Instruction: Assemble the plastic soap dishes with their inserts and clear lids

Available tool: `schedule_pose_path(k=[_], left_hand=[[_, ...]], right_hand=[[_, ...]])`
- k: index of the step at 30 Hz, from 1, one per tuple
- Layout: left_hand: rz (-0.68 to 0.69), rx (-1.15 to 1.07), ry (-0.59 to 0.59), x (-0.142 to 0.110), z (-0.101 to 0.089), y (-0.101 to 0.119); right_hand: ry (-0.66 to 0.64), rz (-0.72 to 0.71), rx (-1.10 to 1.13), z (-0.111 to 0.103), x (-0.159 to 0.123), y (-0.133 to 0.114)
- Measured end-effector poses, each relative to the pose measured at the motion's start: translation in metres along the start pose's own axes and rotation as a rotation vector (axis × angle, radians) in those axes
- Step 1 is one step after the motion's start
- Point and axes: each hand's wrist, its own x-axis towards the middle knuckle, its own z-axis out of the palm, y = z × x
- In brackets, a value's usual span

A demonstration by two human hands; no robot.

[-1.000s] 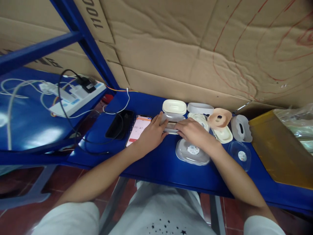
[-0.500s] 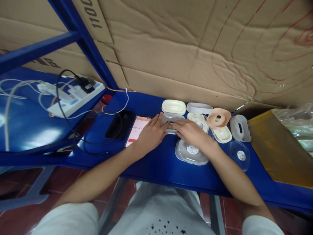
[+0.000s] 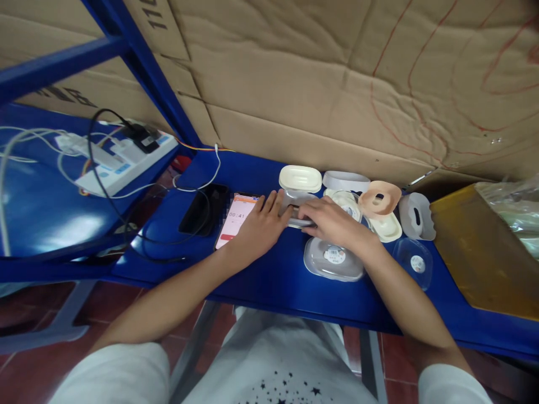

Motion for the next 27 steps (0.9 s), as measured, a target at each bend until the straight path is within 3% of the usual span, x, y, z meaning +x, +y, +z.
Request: schedule_pose_path(k=[18, 23, 27], left_hand=[[0.141, -0.017, 0.005, 0.004, 0.001, -0.008], [0.129, -0.065, -0.009, 0.003, 0.0, -0.008], [0.103, -0.124, -0.014, 0.004, -0.003, -0.01]], right_hand=[[0.005, 0.055, -0.003, 0.011, 0.007, -0.007], [-0.026, 0.088, -0.021, 0.01, 0.006, -0.011], [0.004, 0.04, -0.052, 0.003, 0.003, 0.001]])
